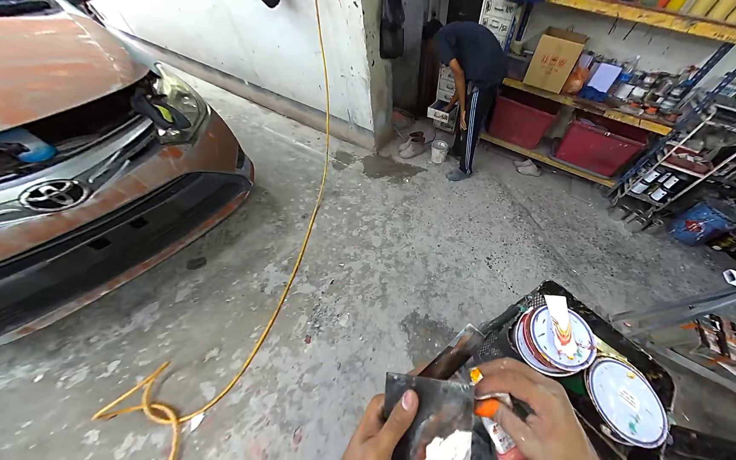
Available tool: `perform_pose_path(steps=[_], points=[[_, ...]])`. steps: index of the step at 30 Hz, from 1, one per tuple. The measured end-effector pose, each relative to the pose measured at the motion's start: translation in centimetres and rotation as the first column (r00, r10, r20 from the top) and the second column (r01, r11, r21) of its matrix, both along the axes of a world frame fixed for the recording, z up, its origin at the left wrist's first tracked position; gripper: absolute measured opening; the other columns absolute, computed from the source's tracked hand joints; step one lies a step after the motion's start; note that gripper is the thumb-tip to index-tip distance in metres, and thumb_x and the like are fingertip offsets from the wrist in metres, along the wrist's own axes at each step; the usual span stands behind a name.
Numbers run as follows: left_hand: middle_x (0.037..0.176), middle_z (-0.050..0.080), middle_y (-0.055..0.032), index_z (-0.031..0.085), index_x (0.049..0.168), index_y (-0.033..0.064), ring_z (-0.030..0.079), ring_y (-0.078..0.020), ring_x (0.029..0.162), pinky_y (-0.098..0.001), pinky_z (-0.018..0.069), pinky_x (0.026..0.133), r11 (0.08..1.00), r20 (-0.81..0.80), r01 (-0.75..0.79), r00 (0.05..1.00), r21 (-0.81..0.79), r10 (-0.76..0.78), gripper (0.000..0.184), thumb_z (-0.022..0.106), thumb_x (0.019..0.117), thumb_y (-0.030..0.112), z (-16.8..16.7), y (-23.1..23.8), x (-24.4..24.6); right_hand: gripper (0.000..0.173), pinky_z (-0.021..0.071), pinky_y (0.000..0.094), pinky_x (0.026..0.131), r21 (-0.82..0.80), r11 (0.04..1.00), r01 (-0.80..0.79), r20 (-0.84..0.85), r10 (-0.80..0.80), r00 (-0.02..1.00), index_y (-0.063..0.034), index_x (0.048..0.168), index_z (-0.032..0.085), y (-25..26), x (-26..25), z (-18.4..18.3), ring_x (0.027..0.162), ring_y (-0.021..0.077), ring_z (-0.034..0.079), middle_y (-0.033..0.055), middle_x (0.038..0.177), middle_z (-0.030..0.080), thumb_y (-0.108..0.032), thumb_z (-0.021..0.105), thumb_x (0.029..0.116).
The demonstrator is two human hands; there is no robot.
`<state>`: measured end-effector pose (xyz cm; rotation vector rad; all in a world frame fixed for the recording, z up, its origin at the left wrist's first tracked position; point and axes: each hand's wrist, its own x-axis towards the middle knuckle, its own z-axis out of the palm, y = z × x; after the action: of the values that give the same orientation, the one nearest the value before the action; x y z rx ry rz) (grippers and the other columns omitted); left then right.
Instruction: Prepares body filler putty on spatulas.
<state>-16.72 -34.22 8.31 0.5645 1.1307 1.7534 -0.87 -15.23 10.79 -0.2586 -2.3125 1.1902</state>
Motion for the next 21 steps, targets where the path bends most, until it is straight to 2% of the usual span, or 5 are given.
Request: perform_pose_path(steps=[3,5,6,14,21], points=[[0.115,0.074,0.0009,0.061,0.139,0.0113,0.071,-0.0047,0.092,-0.0258,0.0601,0.085,0.992,-0.154,0.081,0.986,0.093,-0.066,0.046,0.047,0.1070,0.041,0.1,-0.4,-0.5,0.011,0.0593,0.0240,0.089,0.062,0.998,-0.002,-0.009,0.003,1.000,-0.0156,0.103,0.079,-0.5,-0.6,-0.3,0.105,0.0085,0.069,0.0036,0.111,0.074,-0.018,0.070,0.0965],[0.136,0.065,-0.0069,0.051,0.146,0.0016,0.067,-0.0108,0.113,-0.0317,0.0552,0.100,0.981,-0.237,0.143,0.965,0.134,-0.108,0.053,0.044,0.1090,0.038,0.1,-0.4,-0.9,0.013,0.0595,0.0232,0.088,0.077,0.997,0.012,-0.026,-0.010,1.000,-0.0182,0.103,0.079,-0.9,-0.9,-0.5,0.104,0.0078,0.069,0.0019,0.110,0.074,-0.015,0.071,0.0951],[0.141,0.062,-0.0101,0.049,0.148,-0.0009,0.065,-0.0132,0.117,-0.0336,0.0540,0.102,0.976,-0.255,0.162,0.959,0.148,-0.120,0.055,0.043,0.1092,0.038,0.0,-0.4,-1.0,0.013,0.0596,0.0232,0.088,0.077,0.997,0.017,-0.036,-0.015,0.999,-0.0186,0.103,0.080,-1.1,-1.1,-0.5,0.103,0.0076,0.069,0.0016,0.109,0.074,-0.014,0.071,0.0946],[0.149,0.054,-0.0154,0.053,0.143,-0.0036,0.061,-0.0180,0.126,-0.0365,0.0509,0.107,0.971,-0.290,0.170,0.950,0.166,-0.117,0.055,0.046,0.1085,0.039,-0.2,-0.9,-1.4,0.016,0.0602,0.0229,0.086,0.032,0.998,0.051,-0.082,-0.049,0.995,-0.0208,0.100,0.081,-2.0,-1.7,-0.8,0.100,0.0072,0.071,-0.0002,0.104,0.076,-0.010,0.073,0.0905],[0.151,0.051,-0.0172,0.055,0.141,-0.0044,0.060,-0.0199,0.126,-0.0373,0.0499,0.108,0.970,-0.336,0.197,0.931,0.141,-0.141,0.055,0.047,0.1083,0.040,0.0,-0.9,-2.0,0.010,0.0607,0.0225,0.083,-0.007,0.997,0.082,-0.098,-0.082,0.992,-0.0221,0.099,0.081,-2.4,-2.2,-1.0,0.095,0.0065,0.071,-0.0018,0.099,0.076,-0.017,0.075,0.0914]])
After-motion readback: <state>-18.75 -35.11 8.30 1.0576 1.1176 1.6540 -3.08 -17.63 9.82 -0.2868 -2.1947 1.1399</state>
